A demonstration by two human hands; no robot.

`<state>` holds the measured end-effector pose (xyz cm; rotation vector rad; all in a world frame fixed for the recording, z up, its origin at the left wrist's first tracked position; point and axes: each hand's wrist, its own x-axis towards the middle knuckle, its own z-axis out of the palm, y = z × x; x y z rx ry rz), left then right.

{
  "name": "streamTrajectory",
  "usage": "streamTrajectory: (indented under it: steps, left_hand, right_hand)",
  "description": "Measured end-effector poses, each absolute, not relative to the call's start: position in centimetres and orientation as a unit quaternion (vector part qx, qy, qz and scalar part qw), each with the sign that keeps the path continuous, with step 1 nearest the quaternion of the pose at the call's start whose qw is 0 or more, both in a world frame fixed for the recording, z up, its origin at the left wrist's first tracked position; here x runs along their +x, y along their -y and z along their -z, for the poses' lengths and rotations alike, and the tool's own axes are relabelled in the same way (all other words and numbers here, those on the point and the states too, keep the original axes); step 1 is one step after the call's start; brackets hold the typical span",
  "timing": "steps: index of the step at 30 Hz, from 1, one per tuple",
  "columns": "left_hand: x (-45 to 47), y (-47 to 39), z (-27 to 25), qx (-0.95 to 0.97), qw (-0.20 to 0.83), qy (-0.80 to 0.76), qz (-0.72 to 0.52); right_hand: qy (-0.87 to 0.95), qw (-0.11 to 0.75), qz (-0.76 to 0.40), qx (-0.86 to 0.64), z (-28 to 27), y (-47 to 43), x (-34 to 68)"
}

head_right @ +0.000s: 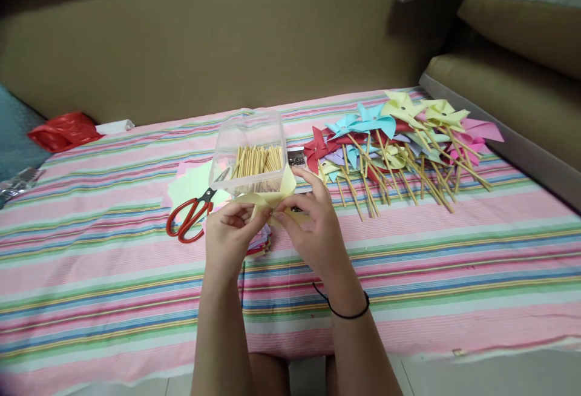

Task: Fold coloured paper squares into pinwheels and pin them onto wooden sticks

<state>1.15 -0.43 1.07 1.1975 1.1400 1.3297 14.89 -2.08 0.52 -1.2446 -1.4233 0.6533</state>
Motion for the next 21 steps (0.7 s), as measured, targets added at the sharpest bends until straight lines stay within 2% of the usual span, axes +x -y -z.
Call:
streamTrajectory:
  steps: [15, 21]
  left_hand:
    - [1.07, 0.21, -0.77, 0.511, 0.486, -0.458, -0.541]
    - [1.11, 0.02, -0.76, 0.522, 0.485, -0.445, -0.543]
  right_hand:
    - [0.588, 0.545, -0.252, -0.542, -0.39, 2.03, 14.75]
    - [0.563, 0.572, -0.268, -0.533, -0.07, 1.85, 14.38]
